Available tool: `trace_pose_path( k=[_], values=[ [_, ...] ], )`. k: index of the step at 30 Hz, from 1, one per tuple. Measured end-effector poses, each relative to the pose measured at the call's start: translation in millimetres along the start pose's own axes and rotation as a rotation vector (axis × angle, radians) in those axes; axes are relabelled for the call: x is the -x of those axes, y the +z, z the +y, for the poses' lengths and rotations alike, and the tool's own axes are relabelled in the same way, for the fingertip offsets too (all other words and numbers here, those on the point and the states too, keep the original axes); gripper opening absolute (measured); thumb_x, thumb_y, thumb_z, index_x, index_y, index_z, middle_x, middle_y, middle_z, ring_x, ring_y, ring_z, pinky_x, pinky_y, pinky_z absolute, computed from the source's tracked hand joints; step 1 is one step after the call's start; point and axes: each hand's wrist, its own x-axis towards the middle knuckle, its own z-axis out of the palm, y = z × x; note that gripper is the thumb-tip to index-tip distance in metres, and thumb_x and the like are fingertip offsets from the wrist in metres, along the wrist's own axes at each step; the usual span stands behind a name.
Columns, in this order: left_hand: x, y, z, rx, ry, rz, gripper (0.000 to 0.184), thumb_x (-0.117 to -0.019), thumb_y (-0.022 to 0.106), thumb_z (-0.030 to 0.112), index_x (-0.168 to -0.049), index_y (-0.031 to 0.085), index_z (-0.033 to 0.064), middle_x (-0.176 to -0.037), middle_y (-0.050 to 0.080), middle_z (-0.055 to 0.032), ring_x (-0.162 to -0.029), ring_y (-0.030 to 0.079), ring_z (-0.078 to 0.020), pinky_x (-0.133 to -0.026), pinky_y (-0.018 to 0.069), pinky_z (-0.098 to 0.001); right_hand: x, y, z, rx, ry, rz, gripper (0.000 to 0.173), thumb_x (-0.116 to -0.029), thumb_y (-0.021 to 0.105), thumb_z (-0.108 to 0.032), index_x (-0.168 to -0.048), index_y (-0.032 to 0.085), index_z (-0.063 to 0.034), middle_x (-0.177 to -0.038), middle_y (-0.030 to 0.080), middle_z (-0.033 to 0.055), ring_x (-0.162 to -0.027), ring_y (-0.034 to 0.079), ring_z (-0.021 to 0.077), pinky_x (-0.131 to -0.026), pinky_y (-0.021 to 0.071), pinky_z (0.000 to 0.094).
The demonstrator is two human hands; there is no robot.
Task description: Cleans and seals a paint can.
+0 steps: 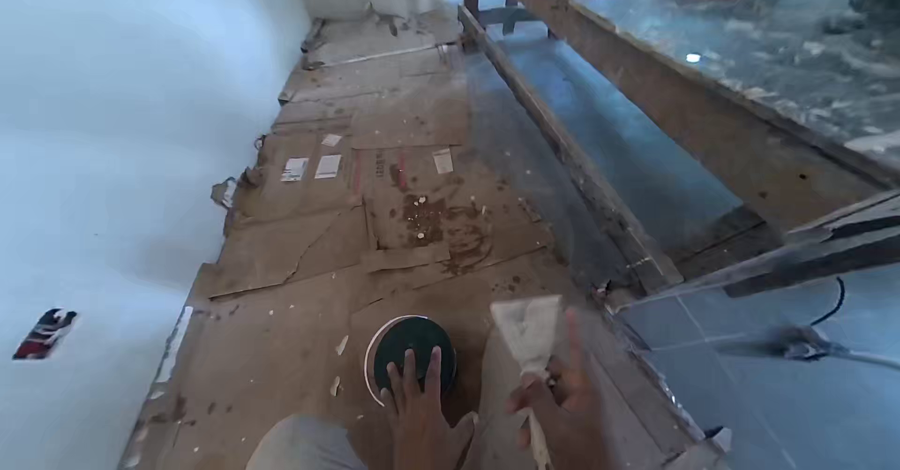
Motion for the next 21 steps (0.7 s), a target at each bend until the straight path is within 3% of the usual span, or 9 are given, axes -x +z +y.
trace_pose_path(
  k=[2, 4, 5, 7, 11, 14, 17, 19, 21],
  values=[
    [-15.1, 48.8, -18.5, -0.221, -0.043, -0.018, 0.122, -0.0586, 0.080, 0.076, -0.162, 0.033, 0.0315, -0.168, 0.017, -0.0257, -0.149, 0.014, -0.0615, -0.110, 0.0178, -0.0826, -5.3, -0.9, 35.3, -0.100, 0.392, 0.009, 0.084, -0.0999, 0.051, 0.000, -0.164, 0.001, -0.0163, -0.110, 0.069, 0.0195, -0.068, 0.073, 0.0330, -0.053, 0.0636, 0.0476],
    [-32.5, 68.4, -41.8, -0.306, -0.040, 0.023, 0.124, -0.0557, 0.078, 0.080, -0.162, 0.033, 0.0333, -0.168, 0.016, -0.0261, -0.146, 0.016, -0.0658, -0.104, 0.0197, -0.0870, -5.4, 2.4, 69.0, -0.179, 0.583, 0.016, 0.071, -0.0996, 0.052, -0.002, -0.160, 0.017, -0.0131, -0.116, 0.069, 0.0184, -0.071, 0.073, 0.0337, -0.055, 0.0634, 0.0475],
    [-42.5, 66.3, -47.8, -0.334, -0.054, -0.004, 0.125, -0.0553, 0.078, 0.079, -0.162, 0.031, 0.0352, -0.170, 0.013, -0.0241, -0.146, 0.015, -0.0651, -0.102, 0.0247, -0.0858, -5.5, 4.6, 82.4, -0.203, 0.632, 0.015, 0.068, -0.0983, 0.053, -0.002, -0.158, 0.022, -0.0118, -0.114, 0.070, 0.0183, -0.070, 0.073, 0.0341, -0.055, 0.0633, 0.0474],
    [-58.5, 52.3, -49.3, -0.363, -0.112, -0.152, 0.128, -0.0573, 0.075, 0.083, -0.164, 0.020, 0.0401, -0.172, 0.001, -0.0179, -0.150, 0.007, -0.0606, -0.104, 0.0270, -0.0828, -9.5, 7.0, 99.0, -0.217, 0.677, -0.018, 0.063, -0.0987, 0.059, -0.007, -0.154, 0.029, -0.0103, -0.106, 0.072, 0.0185, -0.070, 0.074, 0.0343, -0.055, 0.0637, 0.0473],
    [-77.0, 40.6, -65.3, -0.286, -0.092, -0.165, 0.130, -0.0531, 0.075, 0.086, -0.164, 0.024, 0.0410, -0.173, 0.000, -0.0144, -0.153, -0.001, -0.0568, -0.105, 0.0223, -0.0850, -33.0, 7.7, 113.0, -0.255, 0.708, -0.050, 0.046, -0.1012, 0.067, -0.031, -0.131, 0.044, -0.0066, -0.092, 0.072, 0.0166, -0.069, 0.074, 0.0321, -0.054, 0.0646, 0.0452],
    [-95.7, 23.2, -76.4, -0.239, -0.074, -0.191, 0.133, -0.0497, 0.073, 0.091, -0.163, 0.028, 0.0383, -0.173, 0.005, -0.0150, -0.153, 0.003, -0.0547, -0.104, 0.0275, -0.0834, -43.2, 5.6, 118.4, -0.303, 0.731, -0.043, 0.048, -0.1007, 0.068, -0.030, -0.135, 0.045, -0.0054, -0.094, 0.072, 0.0178, -0.071, 0.075, 0.0329, -0.056, 0.0655, 0.0457],
    [-127.4, -4.7, -85.3, -0.119, -0.138, -0.337, 0.135, -0.0506, 0.071, 0.094, -0.164, 0.027, 0.0360, -0.173, 0.002, -0.0141, -0.155, 0.000, -0.0512, -0.110, 0.0259, -0.0793, -46.6, 7.7, 121.0, -0.316, 0.722, -0.019, 0.037, -0.1030, 0.064, -0.023, -0.129, 0.048, -0.0013, -0.094, 0.074, 0.0162, -0.069, 0.075, 0.0318, -0.055, 0.0659, 0.0450],
    [-150.7, -14.9, -93.9, -0.054, -0.158, -0.422, 0.128, -0.0598, 0.066, 0.094, -0.165, 0.023, 0.0346, -0.173, 0.001, -0.0147, -0.155, 0.000, -0.0518, -0.112, 0.0247, -0.0791, -49.8, 10.3, 122.7, -0.336, 0.702, -0.014, 0.033, -0.1034, 0.062, -0.020, -0.126, 0.050, 0.0002, -0.097, 0.075, 0.0154, -0.069, 0.075, 0.0312, -0.055, 0.0658, 0.0449],
    [-170.2, -17.6, -100.8, -0.008, -0.167, -0.460, 0.107, -0.0772, 0.048, 0.092, -0.165, 0.021, 0.0366, -0.173, 0.002, -0.0126, -0.156, 0.001, -0.0492, -0.114, 0.0193, -0.0794, -55.5, 15.6, 122.7, -0.363, 0.693, -0.020, 0.031, -0.1031, 0.061, -0.018, -0.126, 0.050, 0.0003, -0.098, 0.075, 0.0148, -0.067, 0.075, 0.0306, -0.053, 0.0652, 0.0440]
  ],
)
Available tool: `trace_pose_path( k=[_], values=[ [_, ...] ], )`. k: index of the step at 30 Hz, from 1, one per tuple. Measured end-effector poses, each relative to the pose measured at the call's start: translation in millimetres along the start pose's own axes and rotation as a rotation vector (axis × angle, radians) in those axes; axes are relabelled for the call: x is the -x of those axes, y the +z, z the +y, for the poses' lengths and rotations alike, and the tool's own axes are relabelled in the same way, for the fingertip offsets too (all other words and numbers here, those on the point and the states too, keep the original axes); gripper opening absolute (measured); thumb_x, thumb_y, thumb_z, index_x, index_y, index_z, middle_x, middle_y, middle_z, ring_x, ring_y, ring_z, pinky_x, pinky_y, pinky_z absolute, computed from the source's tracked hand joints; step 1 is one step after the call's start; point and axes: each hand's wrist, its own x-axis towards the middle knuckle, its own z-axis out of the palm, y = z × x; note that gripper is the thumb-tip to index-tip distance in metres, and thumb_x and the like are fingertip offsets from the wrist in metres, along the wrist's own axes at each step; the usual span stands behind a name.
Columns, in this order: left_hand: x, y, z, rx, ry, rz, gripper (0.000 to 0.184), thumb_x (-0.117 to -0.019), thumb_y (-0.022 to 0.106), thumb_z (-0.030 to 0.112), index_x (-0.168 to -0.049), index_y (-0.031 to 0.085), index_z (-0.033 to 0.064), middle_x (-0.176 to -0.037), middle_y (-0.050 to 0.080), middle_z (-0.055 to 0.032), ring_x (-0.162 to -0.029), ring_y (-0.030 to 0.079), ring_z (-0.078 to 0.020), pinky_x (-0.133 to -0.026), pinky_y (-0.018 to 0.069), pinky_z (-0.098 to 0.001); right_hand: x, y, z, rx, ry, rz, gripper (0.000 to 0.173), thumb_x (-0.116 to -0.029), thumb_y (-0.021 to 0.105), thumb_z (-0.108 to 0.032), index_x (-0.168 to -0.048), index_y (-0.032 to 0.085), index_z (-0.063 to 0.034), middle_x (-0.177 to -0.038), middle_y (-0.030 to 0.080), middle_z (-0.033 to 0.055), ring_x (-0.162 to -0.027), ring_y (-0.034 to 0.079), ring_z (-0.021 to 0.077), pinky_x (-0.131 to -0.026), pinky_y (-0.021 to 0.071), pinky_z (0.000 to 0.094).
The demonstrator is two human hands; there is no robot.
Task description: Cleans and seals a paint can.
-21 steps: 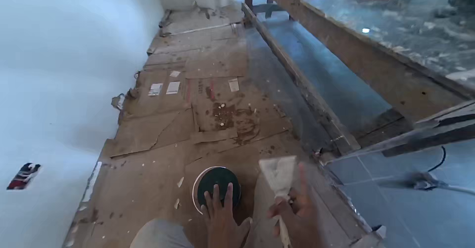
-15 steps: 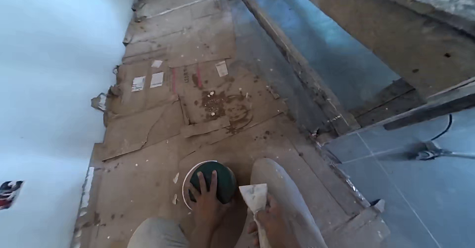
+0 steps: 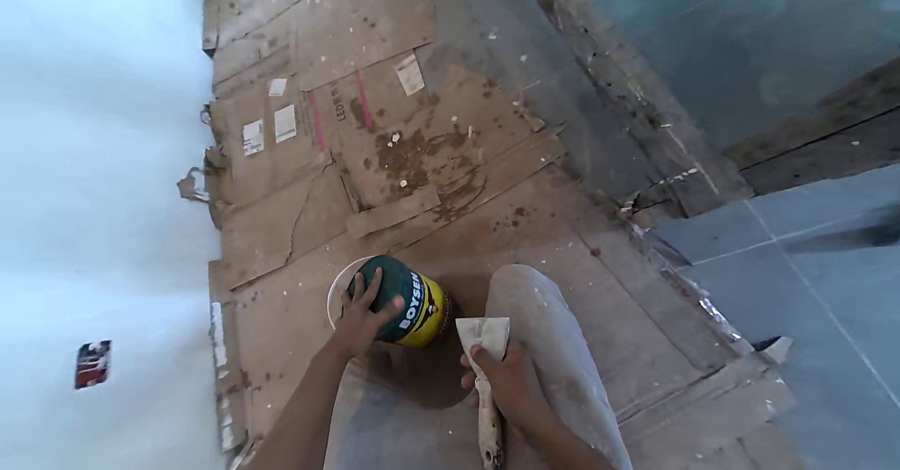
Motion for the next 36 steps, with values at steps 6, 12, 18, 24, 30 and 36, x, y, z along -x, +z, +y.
trace_pose_path(
  k=[6, 12, 18, 24, 30, 36],
  values=[
    [-53.0, -23.9, -4.1, 0.045, -0.021, -0.037, 0.079, -0.0963, 0.029, 0.079, -0.164, 0.025, 0.0391, -0.172, 0.019, -0.0058, -0.157, 0.013, -0.0394, -0.120, 0.0078, -0.0740, -20.9, 23.4, -5.2, -0.081, 0.109, -0.012, 0.030, -0.1041, 0.055, -0.018, -0.127, 0.044, -0.0024, -0.094, 0.076, 0.0148, -0.053, 0.068, 0.0251, -0.045, 0.0574, 0.0356],
    [-75.5, -51.1, -12.3, 0.332, -0.043, -0.135, 0.071, -0.1011, 0.038, 0.070, -0.161, 0.035, 0.0311, -0.166, 0.035, -0.0055, -0.147, 0.041, -0.0286, -0.117, 0.0354, -0.0600, -28.9, 58.0, 8.0, -0.058, 0.180, -0.012, 0.044, -0.1063, 0.056, -0.042, -0.128, 0.051, -0.0048, -0.096, 0.077, 0.0125, -0.054, 0.068, 0.0230, -0.046, 0.0570, 0.0338],
    [-82.2, -60.8, -40.4, 0.448, -0.055, -0.183, 0.067, -0.1001, 0.040, 0.070, -0.155, 0.046, 0.0325, -0.153, 0.054, 0.0024, -0.134, 0.057, -0.0206, -0.110, 0.0460, -0.0539, -40.4, 77.3, 20.7, 0.102, 0.270, -0.006, 0.045, -0.1052, 0.057, -0.046, -0.125, 0.053, -0.0055, -0.096, 0.077, 0.0095, -0.056, 0.069, 0.0216, -0.048, 0.0578, 0.0335],
    [-85.4, -60.2, -50.2, 0.450, 0.057, -0.208, 0.069, -0.0984, 0.047, 0.069, -0.159, 0.039, 0.0378, -0.169, 0.029, 0.0062, -0.150, 0.037, -0.0201, -0.118, 0.0375, -0.0557, -48.1, 83.5, 19.9, 0.074, 0.277, -0.016, 0.042, -0.1050, 0.059, -0.041, -0.123, 0.055, -0.0035, -0.094, 0.077, 0.0117, -0.056, 0.070, 0.0225, -0.048, 0.0578, 0.0329],
    [-86.4, -58.5, -77.2, 0.404, 0.162, -0.216, 0.073, -0.0904, 0.052, 0.076, -0.155, 0.044, 0.0429, -0.169, 0.025, 0.0111, -0.152, 0.033, -0.0186, -0.117, 0.0381, -0.0561, -55.4, 85.0, 21.4, 0.029, 0.261, -0.052, 0.040, -0.1048, 0.060, -0.040, -0.120, 0.058, -0.0027, -0.094, 0.078, 0.0125, -0.059, 0.071, 0.0228, -0.050, 0.0585, 0.0330],
    [-80.5, -55.5, -102.6, 0.488, 0.223, -0.182, 0.077, -0.0904, 0.053, 0.073, -0.154, 0.050, 0.0288, -0.166, 0.035, 0.0075, -0.148, 0.040, -0.0177, -0.115, 0.0433, -0.0485, -58.5, 81.8, 27.8, 0.015, 0.288, -0.058, 0.040, -0.1045, 0.061, -0.039, -0.121, 0.057, -0.0027, -0.094, 0.078, 0.0128, -0.058, 0.070, 0.0225, -0.049, 0.0584, 0.0326]
  ],
)
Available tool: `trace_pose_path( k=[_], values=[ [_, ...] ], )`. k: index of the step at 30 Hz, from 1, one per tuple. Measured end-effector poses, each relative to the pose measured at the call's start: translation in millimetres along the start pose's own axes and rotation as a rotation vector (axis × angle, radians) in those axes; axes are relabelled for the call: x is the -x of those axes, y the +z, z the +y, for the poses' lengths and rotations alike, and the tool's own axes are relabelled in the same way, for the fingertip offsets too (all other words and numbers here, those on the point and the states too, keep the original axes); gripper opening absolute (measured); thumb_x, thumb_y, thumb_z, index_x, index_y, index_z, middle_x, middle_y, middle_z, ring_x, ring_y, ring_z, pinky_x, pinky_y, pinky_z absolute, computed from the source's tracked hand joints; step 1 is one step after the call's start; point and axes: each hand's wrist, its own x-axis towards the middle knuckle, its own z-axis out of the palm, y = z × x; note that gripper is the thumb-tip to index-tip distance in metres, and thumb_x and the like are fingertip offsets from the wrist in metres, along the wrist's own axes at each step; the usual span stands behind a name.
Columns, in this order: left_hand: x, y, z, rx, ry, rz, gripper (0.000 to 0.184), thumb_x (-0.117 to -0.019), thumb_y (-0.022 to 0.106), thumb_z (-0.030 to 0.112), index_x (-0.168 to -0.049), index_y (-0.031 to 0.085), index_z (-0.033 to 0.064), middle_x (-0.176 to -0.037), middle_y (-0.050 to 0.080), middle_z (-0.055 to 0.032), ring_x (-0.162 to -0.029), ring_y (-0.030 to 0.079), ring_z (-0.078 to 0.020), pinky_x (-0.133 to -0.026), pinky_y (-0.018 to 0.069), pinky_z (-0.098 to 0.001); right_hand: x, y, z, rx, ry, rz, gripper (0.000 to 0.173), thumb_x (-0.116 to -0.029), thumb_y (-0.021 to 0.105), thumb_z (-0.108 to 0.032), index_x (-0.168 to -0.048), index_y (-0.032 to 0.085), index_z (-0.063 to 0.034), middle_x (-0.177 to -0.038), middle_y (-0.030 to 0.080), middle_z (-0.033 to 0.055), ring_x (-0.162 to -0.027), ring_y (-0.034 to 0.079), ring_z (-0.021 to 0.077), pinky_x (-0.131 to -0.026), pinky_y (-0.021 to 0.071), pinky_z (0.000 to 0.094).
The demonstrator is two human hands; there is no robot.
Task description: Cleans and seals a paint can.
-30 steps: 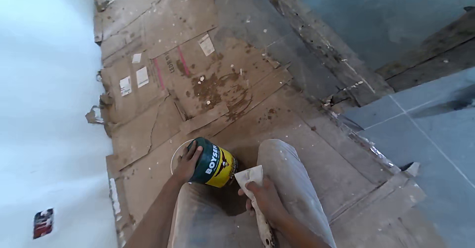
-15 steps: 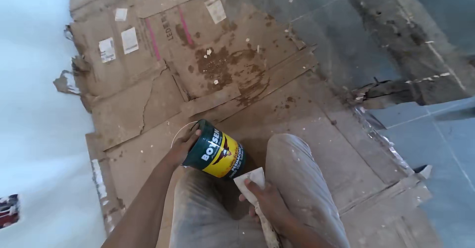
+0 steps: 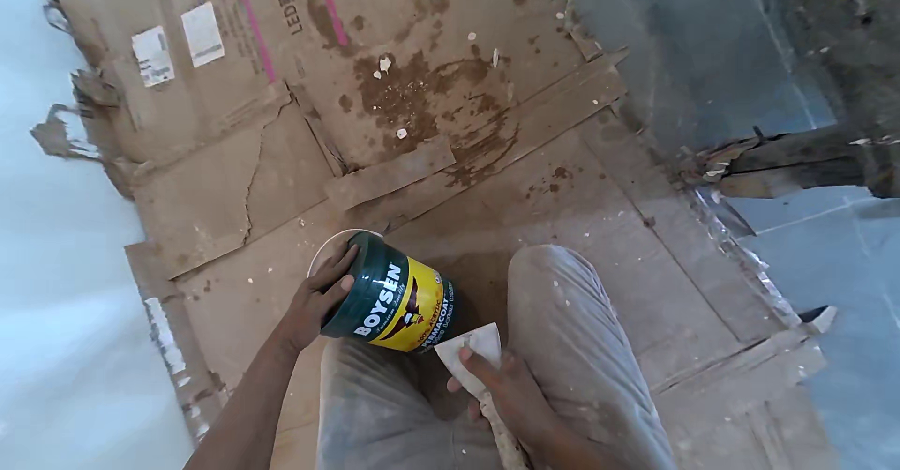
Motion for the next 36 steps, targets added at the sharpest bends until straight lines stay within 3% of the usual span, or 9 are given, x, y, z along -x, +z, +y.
trace_pose_path(
  k=[6, 11, 16, 19, 21, 25, 27, 31, 36],
  values=[
    [0.9, 1.4, 0.0, 0.027, -0.019, 0.030, 0.079, -0.0899, 0.054, 0.074, -0.153, 0.052, 0.0274, -0.165, 0.036, 0.0062, -0.148, 0.041, -0.0187, -0.114, 0.0448, -0.0477, -3.1, 1.2, 2.6, -0.009, -0.007, -0.040, 0.037, -0.1049, 0.060, -0.038, -0.119, 0.059, -0.0033, -0.094, 0.078, 0.0120, -0.058, 0.070, 0.0215, -0.050, 0.0586, 0.0324],
    [-6.9, 4.4, 14.7, 0.027, -0.077, 0.034, 0.073, -0.0932, 0.053, 0.069, -0.154, 0.051, 0.0290, -0.166, 0.035, 0.0071, -0.149, 0.039, -0.0179, -0.116, 0.0424, -0.0471, -2.9, -1.9, 0.7, -0.037, -0.020, -0.036, 0.029, -0.1036, 0.063, -0.027, -0.116, 0.059, -0.0017, -0.095, 0.077, 0.0126, -0.057, 0.069, 0.0203, -0.049, 0.0574, 0.0308],
    [-18.6, 15.3, 55.6, 0.030, -0.266, 0.066, 0.061, -0.1015, 0.049, 0.061, -0.154, 0.049, 0.0304, -0.159, 0.047, 0.0083, -0.137, 0.054, -0.0160, -0.109, 0.0485, -0.0474, -0.9, -7.9, -1.1, -0.065, -0.086, 0.012, 0.029, -0.0981, 0.069, -0.020, -0.117, 0.059, -0.0009, -0.096, 0.075, 0.0138, -0.060, 0.069, 0.0220, -0.051, 0.0593, 0.0333],
    [-34.1, 24.1, 95.0, -0.091, -0.361, 0.057, 0.063, -0.1009, 0.045, 0.064, -0.152, 0.052, 0.0276, -0.141, 0.063, -0.0031, -0.122, 0.064, -0.0222, -0.102, 0.0512, -0.0527, -1.6, -13.6, -3.4, -0.114, -0.131, 0.040, 0.033, -0.0969, 0.071, -0.019, -0.119, 0.057, 0.0014, -0.088, 0.072, 0.0156, -0.058, 0.068, 0.0239, -0.051, 0.0606, 0.0355],
    [-50.1, 26.5, 114.8, -0.257, -0.374, -0.015, 0.071, -0.0990, 0.039, 0.071, -0.151, 0.052, 0.0249, -0.138, 0.065, -0.0102, -0.124, 0.063, -0.0288, -0.104, 0.0471, -0.0603, 0.0, -17.4, -4.9, -0.129, -0.141, 0.044, 0.036, -0.0968, 0.072, -0.019, -0.121, 0.057, 0.0021, -0.086, 0.071, 0.0159, -0.058, 0.068, 0.0244, -0.051, 0.0606, 0.0358],
    [-80.1, 33.0, 141.9, -0.540, -0.390, -0.133, 0.090, -0.0905, 0.031, 0.085, -0.151, 0.053, 0.0233, -0.146, 0.059, -0.0128, -0.134, 0.056, -0.0361, -0.108, 0.0416, -0.0676, 6.8, -25.5, -7.4, -0.151, -0.139, 0.017, 0.037, -0.0968, 0.072, -0.020, -0.122, 0.056, 0.0020, -0.086, 0.069, 0.0170, -0.059, 0.068, 0.0251, -0.052, 0.0606, 0.0365],
    [-90.4, 40.6, 155.1, -0.650, -0.397, -0.138, 0.096, -0.0860, 0.029, 0.090, -0.143, 0.061, 0.0195, -0.128, 0.067, -0.0215, -0.117, 0.065, -0.0424, -0.092, 0.0500, -0.0700, 10.7, -29.5, -9.8, -0.182, -0.144, -0.002, 0.036, -0.0970, 0.071, -0.019, -0.122, 0.055, 0.0024, -0.086, 0.069, 0.0177, -0.060, 0.068, 0.0253, -0.052, 0.0604, 0.0367],
    [-104.6, 55.5, 176.8, -0.785, -0.418, -0.175, 0.103, -0.0851, 0.025, 0.091, -0.126, 0.069, 0.0084, -0.115, 0.069, -0.0268, -0.108, 0.067, -0.0451, -0.088, 0.0513, -0.0696, 14.7, -36.0, -13.2, -0.203, -0.150, -0.012, 0.035, -0.0973, 0.070, -0.018, -0.122, 0.055, 0.0022, -0.085, 0.069, 0.0178, -0.059, 0.068, 0.0253, -0.051, 0.0603, 0.0372],
    [-101.8, 60.4, 175.1, -0.892, -0.371, -0.150, 0.108, -0.0841, 0.019, 0.093, -0.124, 0.070, 0.0062, -0.123, 0.067, -0.0270, -0.122, 0.060, -0.0468, -0.096, 0.0464, -0.0721, 15.8, -37.4, -14.2, -0.193, -0.191, -0.001, 0.035, -0.0999, 0.067, -0.021, -0.123, 0.055, 0.0023, -0.087, 0.069, 0.0180, -0.060, 0.067, 0.0252, -0.053, 0.0605, 0.0380]
  ],
)
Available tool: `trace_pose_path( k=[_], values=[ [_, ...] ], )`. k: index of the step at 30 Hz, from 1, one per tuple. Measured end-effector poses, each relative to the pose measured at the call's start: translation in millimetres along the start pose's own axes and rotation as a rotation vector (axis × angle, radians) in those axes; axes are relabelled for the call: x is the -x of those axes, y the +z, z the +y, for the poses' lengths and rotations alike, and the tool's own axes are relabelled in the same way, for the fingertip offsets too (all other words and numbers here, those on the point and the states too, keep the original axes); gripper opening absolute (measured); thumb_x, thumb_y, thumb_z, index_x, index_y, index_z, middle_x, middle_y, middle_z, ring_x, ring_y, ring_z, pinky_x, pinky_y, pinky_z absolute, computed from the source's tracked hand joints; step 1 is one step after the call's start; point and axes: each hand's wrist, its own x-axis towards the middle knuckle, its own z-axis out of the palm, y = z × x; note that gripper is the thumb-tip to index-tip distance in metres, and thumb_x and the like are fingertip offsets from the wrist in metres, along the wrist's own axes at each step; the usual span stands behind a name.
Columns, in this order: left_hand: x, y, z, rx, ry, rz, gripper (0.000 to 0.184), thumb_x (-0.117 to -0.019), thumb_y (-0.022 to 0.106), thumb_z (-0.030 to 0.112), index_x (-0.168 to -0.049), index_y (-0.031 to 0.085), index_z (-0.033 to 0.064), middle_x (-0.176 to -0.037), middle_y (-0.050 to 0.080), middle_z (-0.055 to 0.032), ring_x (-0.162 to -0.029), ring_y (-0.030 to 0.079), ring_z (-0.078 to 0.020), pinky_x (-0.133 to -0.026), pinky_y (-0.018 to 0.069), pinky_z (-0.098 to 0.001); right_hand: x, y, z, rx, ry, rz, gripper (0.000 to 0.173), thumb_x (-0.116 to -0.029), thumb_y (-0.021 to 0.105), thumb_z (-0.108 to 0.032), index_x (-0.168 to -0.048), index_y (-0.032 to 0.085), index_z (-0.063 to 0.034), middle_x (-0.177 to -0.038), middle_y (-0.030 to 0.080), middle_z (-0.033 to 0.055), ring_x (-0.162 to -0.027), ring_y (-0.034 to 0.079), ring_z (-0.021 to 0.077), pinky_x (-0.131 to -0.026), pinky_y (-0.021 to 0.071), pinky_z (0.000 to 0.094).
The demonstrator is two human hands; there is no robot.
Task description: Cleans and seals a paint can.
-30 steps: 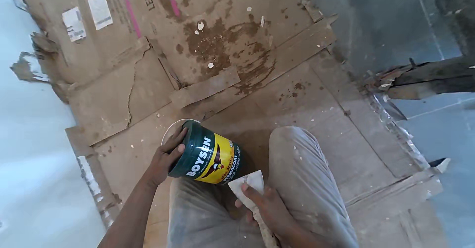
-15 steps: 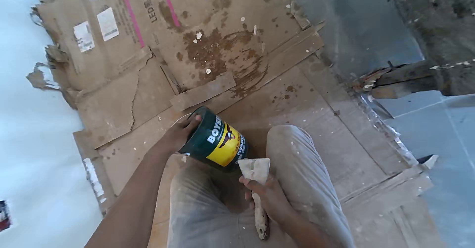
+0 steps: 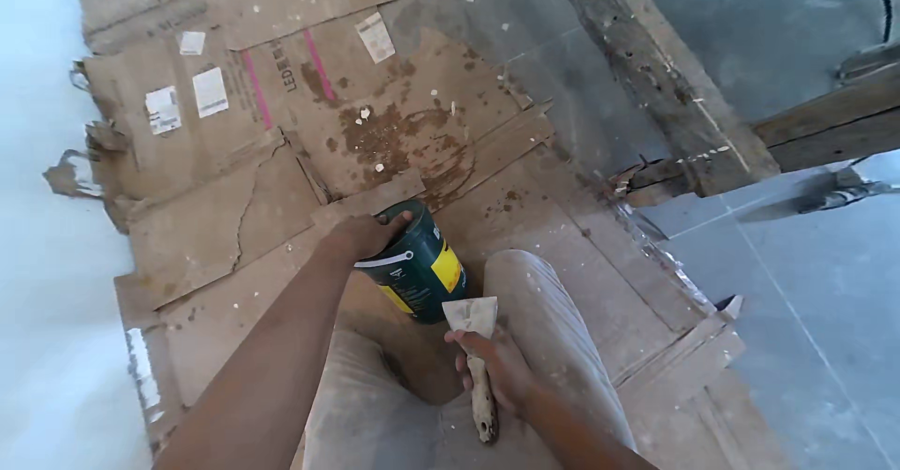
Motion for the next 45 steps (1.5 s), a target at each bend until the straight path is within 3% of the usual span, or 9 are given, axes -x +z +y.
trace_pose_path(
  k=[5, 11, 17, 24, 27, 32, 37, 42, 45],
  values=[
    [18.2, 20.4, -35.8, 0.157, 0.205, 0.127, 0.082, -0.0877, 0.052, 0.081, -0.144, 0.063, 0.0219, -0.145, 0.061, -0.0103, -0.139, 0.048, -0.0402, -0.112, 0.0381, -0.0674, 0.5, 2.7, -0.7, -0.038, -0.256, 0.196, 0.039, -0.1025, 0.062, -0.031, -0.121, 0.058, 0.0029, -0.080, 0.067, 0.0164, -0.057, 0.065, 0.0239, -0.052, 0.0599, 0.0377],
    [72.7, 66.1, -28.9, 0.366, 0.105, 0.254, 0.087, -0.0749, 0.079, 0.070, -0.145, 0.058, 0.0242, -0.148, 0.045, -0.0293, -0.121, 0.059, -0.0454, -0.094, 0.0530, -0.0650, 1.4, 27.1, -17.5, 0.215, -0.578, 0.449, 0.036, -0.0933, 0.077, -0.036, -0.108, 0.066, -0.0043, -0.075, 0.068, 0.0117, -0.054, 0.064, 0.0244, -0.050, 0.0590, 0.0361],
    [84.0, 163.0, -75.5, 0.722, 0.219, 0.536, 0.054, -0.0907, 0.070, 0.060, -0.125, 0.070, 0.0178, -0.087, 0.071, -0.0012, -0.073, 0.068, -0.0174, -0.068, 0.0597, -0.0438, -3.1, 33.8, -34.7, 0.611, -0.342, 0.492, 0.055, -0.0870, 0.082, -0.045, -0.120, 0.064, -0.0048, -0.091, 0.069, 0.0140, -0.069, 0.068, 0.0250, -0.063, 0.0604, 0.0429],
    [74.3, 169.8, -56.5, 0.837, 0.388, 0.372, 0.066, -0.0958, 0.054, 0.068, -0.145, 0.058, 0.0250, -0.140, 0.061, -0.0029, -0.126, 0.060, -0.0197, -0.104, 0.0518, -0.0482, -1.3, 27.7, -17.7, 0.728, -0.091, 0.551, 0.050, -0.0932, 0.077, -0.041, -0.117, 0.059, -0.0004, -0.082, 0.064, 0.0132, -0.054, 0.061, 0.0195, -0.051, 0.0575, 0.0353],
    [60.2, 168.4, -50.9, 0.791, 0.390, 0.317, 0.060, -0.0989, 0.051, 0.065, -0.136, 0.065, 0.0204, -0.130, 0.065, -0.0059, -0.118, 0.064, -0.0232, -0.101, 0.0526, -0.0534, -4.7, 31.1, -17.6, 0.802, -0.079, 0.624, 0.052, -0.0932, 0.076, -0.042, -0.113, 0.057, 0.0018, -0.080, 0.062, 0.0121, -0.056, 0.061, 0.0188, -0.056, 0.0570, 0.0362],
    [51.7, 171.2, -53.7, 1.013, 0.308, 0.293, 0.052, -0.1017, 0.051, 0.060, -0.125, 0.066, 0.0155, -0.102, 0.071, -0.0080, -0.090, 0.070, -0.0233, -0.082, 0.0580, -0.0515, -7.6, 58.0, -53.4, 1.139, -0.127, 0.578, 0.050, -0.0949, 0.074, -0.041, -0.119, 0.063, 0.0014, -0.101, 0.068, 0.0192, -0.093, 0.068, 0.0319, -0.086, 0.0561, 0.0524],
    [27.4, 148.8, -52.5, 1.241, 0.238, 0.220, 0.056, -0.1038, 0.048, 0.058, -0.126, 0.063, 0.0094, -0.101, 0.070, -0.0157, -0.089, 0.070, -0.0284, -0.080, 0.0587, -0.0528, -65.6, 66.8, -138.1, 1.416, -0.317, 0.494, 0.068, -0.0878, 0.074, -0.060, -0.110, 0.067, 0.0043, -0.101, 0.068, 0.0271, -0.097, 0.067, 0.0451, -0.085, 0.0525, 0.0689],
    [-10.3, 112.9, -42.4, 1.400, 0.034, 0.135, 0.069, -0.0990, 0.048, 0.068, -0.137, 0.057, 0.0112, -0.119, 0.067, -0.0187, -0.105, 0.068, -0.0335, -0.086, 0.0579, -0.0574, -116.6, 73.3, -191.1, 1.328, -0.321, 0.467, 0.077, -0.0833, 0.074, -0.068, -0.107, 0.064, 0.0044, -0.087, 0.065, 0.0202, -0.069, 0.064, 0.0313, -0.065, 0.0559, 0.0529],
    [-20.2, 101.6, -37.3, 1.518, -0.014, 0.063, 0.064, -0.1011, 0.047, 0.065, -0.139, 0.056, 0.0142, -0.121, 0.067, -0.0192, -0.107, 0.068, -0.0354, -0.084, 0.0581, -0.0585, -116.7, 83.4, -196.6, 1.291, -0.330, 0.467, 0.070, -0.0876, 0.074, -0.061, -0.108, 0.063, 0.0055, -0.091, 0.065, 0.0216, -0.074, 0.065, 0.0325, -0.068, 0.0563, 0.0547]
  ],
)
